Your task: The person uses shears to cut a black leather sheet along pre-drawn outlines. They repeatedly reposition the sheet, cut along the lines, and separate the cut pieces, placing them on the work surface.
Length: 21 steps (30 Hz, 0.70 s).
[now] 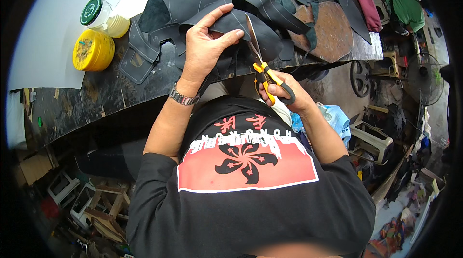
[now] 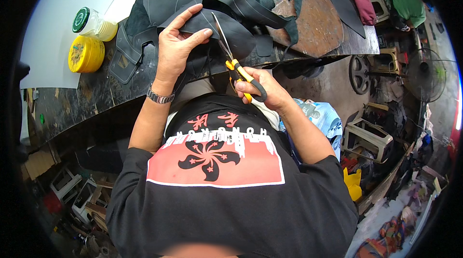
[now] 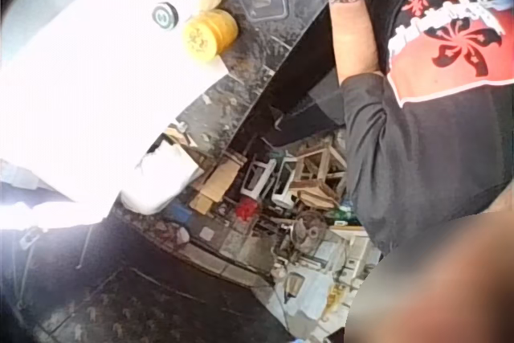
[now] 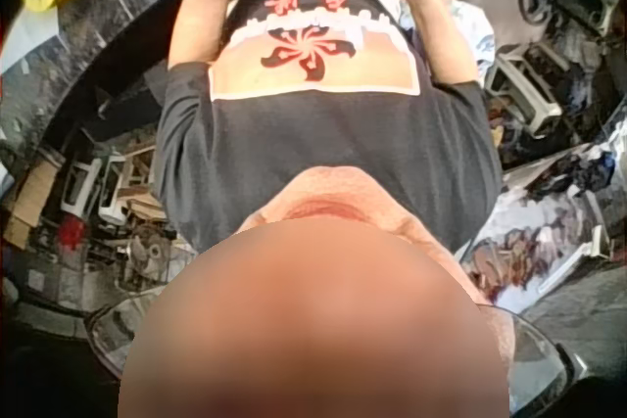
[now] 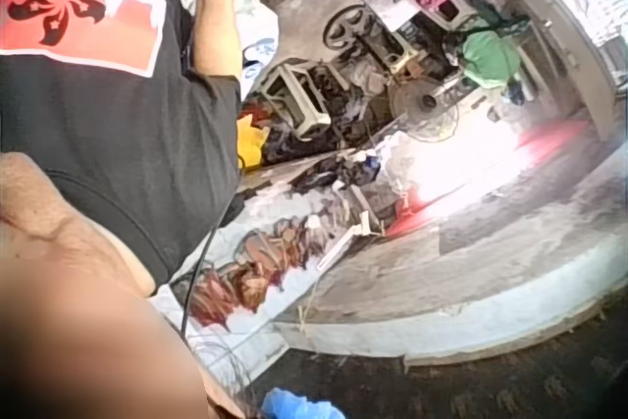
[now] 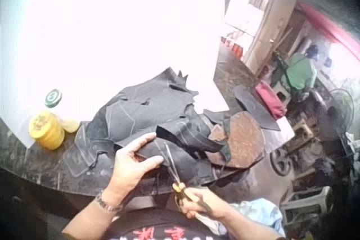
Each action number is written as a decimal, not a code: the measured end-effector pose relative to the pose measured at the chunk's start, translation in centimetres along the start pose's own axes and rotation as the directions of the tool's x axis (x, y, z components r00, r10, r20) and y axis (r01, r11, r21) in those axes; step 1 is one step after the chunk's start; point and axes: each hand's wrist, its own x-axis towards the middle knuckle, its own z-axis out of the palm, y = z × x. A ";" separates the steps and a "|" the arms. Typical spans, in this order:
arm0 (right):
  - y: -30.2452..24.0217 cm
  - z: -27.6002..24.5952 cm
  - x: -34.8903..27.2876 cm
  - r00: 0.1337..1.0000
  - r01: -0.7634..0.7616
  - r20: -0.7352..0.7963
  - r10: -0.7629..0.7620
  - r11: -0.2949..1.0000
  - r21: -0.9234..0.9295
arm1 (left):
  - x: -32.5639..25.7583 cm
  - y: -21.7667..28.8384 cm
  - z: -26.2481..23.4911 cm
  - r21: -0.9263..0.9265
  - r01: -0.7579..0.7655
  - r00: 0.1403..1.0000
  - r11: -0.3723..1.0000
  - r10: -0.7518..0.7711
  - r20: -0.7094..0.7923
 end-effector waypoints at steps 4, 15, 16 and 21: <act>0.6 0.0 -0.3 0.998 0.009 0.053 -0.018 0.986 0.169 | -0.1 0.1 -0.3 -0.095 0.043 0.999 0.995 -0.041 0.027; 0.1 -0.3 -0.4 0.999 -0.033 -0.043 0.026 0.988 -0.154 | -0.4 0.2 -0.1 0.017 0.004 1.000 1.000 -0.004 0.013; 0.0 -0.2 -0.4 0.998 -0.031 -0.066 0.019 0.983 -0.183 | -0.4 0.2 -0.1 0.026 -0.008 1.000 1.000 0.008 0.012; 0.1 0.0 -0.4 0.989 -0.029 -0.149 -0.002 0.978 -0.206 | -0.3 0.0 0.1 0.014 -0.011 1.000 1.000 0.011 0.019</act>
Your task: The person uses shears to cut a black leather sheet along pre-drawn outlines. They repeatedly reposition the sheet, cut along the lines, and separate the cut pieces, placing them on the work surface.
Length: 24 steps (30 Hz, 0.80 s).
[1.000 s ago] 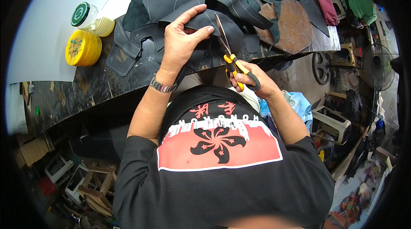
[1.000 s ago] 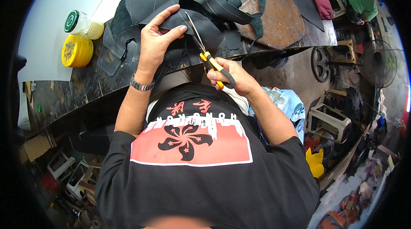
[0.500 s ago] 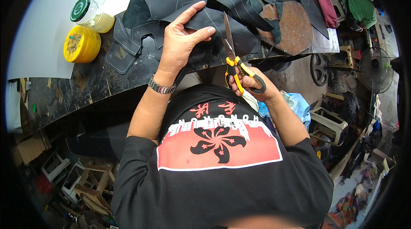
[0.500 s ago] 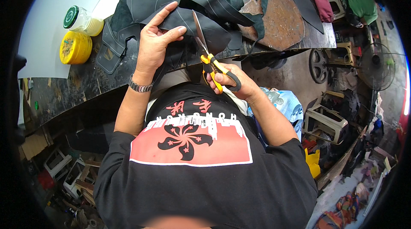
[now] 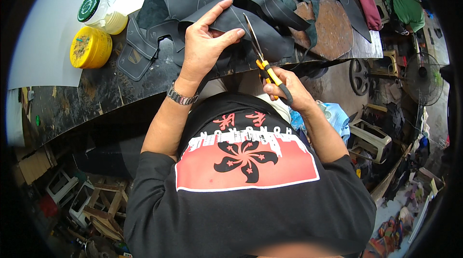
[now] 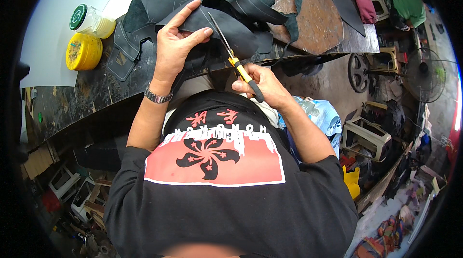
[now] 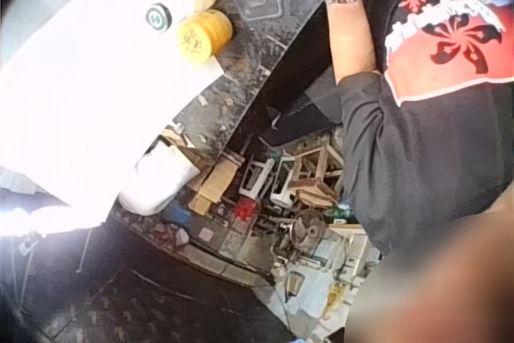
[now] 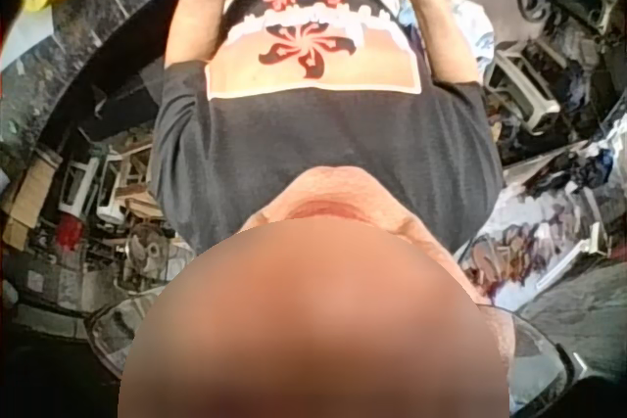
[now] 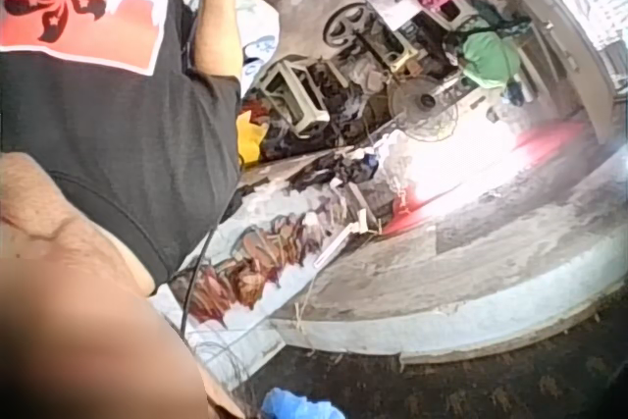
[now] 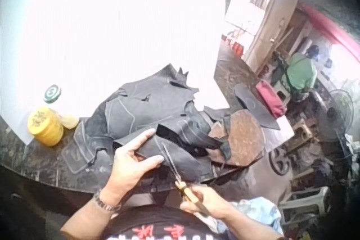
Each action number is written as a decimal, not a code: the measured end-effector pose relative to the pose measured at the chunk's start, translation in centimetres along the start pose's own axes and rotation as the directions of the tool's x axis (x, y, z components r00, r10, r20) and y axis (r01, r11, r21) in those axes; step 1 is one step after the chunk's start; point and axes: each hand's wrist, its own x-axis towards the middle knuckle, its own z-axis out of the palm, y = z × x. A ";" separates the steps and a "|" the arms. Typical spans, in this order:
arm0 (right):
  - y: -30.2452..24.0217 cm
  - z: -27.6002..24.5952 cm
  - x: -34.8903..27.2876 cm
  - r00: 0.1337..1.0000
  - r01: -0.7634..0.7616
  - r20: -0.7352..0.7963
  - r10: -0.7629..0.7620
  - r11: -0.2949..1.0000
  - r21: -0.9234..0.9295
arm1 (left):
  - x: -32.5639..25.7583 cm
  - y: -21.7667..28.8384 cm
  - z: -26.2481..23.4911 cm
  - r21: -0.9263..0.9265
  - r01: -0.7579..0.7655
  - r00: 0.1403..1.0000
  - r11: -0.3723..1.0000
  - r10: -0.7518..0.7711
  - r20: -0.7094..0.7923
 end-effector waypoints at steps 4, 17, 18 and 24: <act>0.0 0.1 -0.2 0.999 -0.007 0.047 0.001 0.992 0.125 | 0.1 0.1 0.0 0.009 -0.025 1.000 1.000 0.025 0.002; -0.7 0.4 -1.1 0.999 -0.021 -0.036 0.021 1.000 0.007 | 0.1 0.8 -0.2 0.056 -0.062 0.998 0.997 0.061 0.008; -0.7 0.5 -1.1 0.999 -0.025 -0.043 0.025 1.000 0.000 | 0.1 0.8 -0.2 0.059 -0.063 0.998 0.996 0.063 0.005; -0.3 0.6 -1.2 0.998 -0.003 -0.062 0.001 0.999 -0.035 | 0.3 0.4 -0.6 0.128 -0.098 0.995 0.987 0.098 0.008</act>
